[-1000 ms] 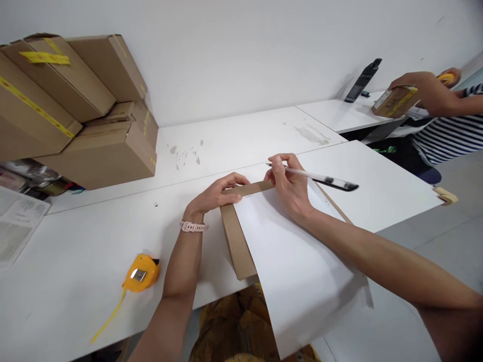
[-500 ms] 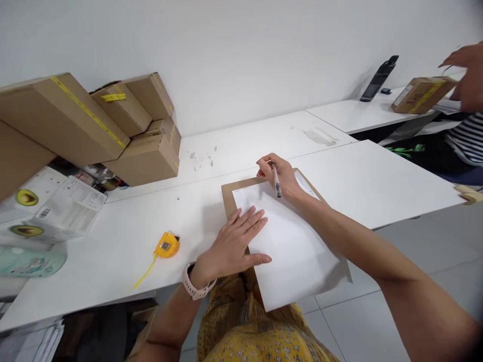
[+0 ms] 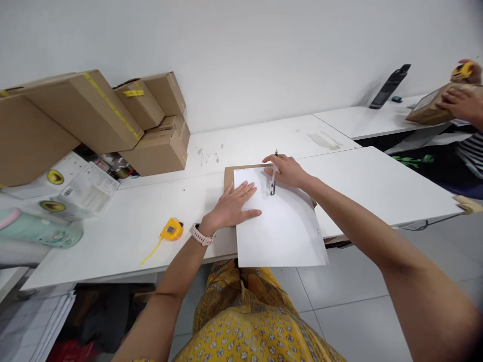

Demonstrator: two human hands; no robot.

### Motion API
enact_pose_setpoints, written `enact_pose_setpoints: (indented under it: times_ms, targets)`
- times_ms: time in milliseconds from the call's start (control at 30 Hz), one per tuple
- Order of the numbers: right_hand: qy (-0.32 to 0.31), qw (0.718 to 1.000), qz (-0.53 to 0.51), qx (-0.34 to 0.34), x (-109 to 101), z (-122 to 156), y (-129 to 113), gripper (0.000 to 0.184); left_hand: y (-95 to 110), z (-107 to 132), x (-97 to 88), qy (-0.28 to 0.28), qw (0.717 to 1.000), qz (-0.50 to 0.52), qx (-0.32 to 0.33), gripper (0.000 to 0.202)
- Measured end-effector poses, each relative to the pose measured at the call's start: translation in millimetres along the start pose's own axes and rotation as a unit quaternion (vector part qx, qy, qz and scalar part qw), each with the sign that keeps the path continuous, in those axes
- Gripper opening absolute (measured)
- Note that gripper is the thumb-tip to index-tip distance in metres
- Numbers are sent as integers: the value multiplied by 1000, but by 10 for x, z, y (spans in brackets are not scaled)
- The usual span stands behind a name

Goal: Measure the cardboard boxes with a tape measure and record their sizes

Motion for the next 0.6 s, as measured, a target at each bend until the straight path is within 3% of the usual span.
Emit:
enact_pose_setpoints:
  times_ms: [67,133,200,300,400,467,533,600]
  targets:
    - [-10,1000,-5,11,104,-80,33,41,-28,68,-89,21,1000,-6,-15,78]
    - [-16,1000,-15,15,204,-111,50,43,-117,279,-196,69,997,-14,-36,74]
    - [-18,999,-30,13,275,-112,49,43,-315,633,-269,134,988,-25,-79,71]
    - [7,999,-32,25,247,-102,39,40,-790,1354,-231,226,952,-42,-202,74]
    - [100,991,-19,88,-44,-22,84,33,-1252,2091,3,261,904,-28,-338,83]
    - [178,970,-26,164,-327,173,186,26,-1445,2454,183,262,885,-4,-385,89]
    - [231,940,-26,250,-562,514,313,27,-1568,2685,326,256,871,19,-418,94]
    - [233,923,3,306,-669,929,386,36,-1651,2787,427,252,856,43,-449,98]
Point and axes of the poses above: each hand's wrist, its own z-axis away from the middle knuckle, its own x-axis out of the palm, y = z × x, the point moved 6 cm from there along -z, towards the middle knuckle, and after that the axes turned 1 degree about z, right-handed, at the moved point
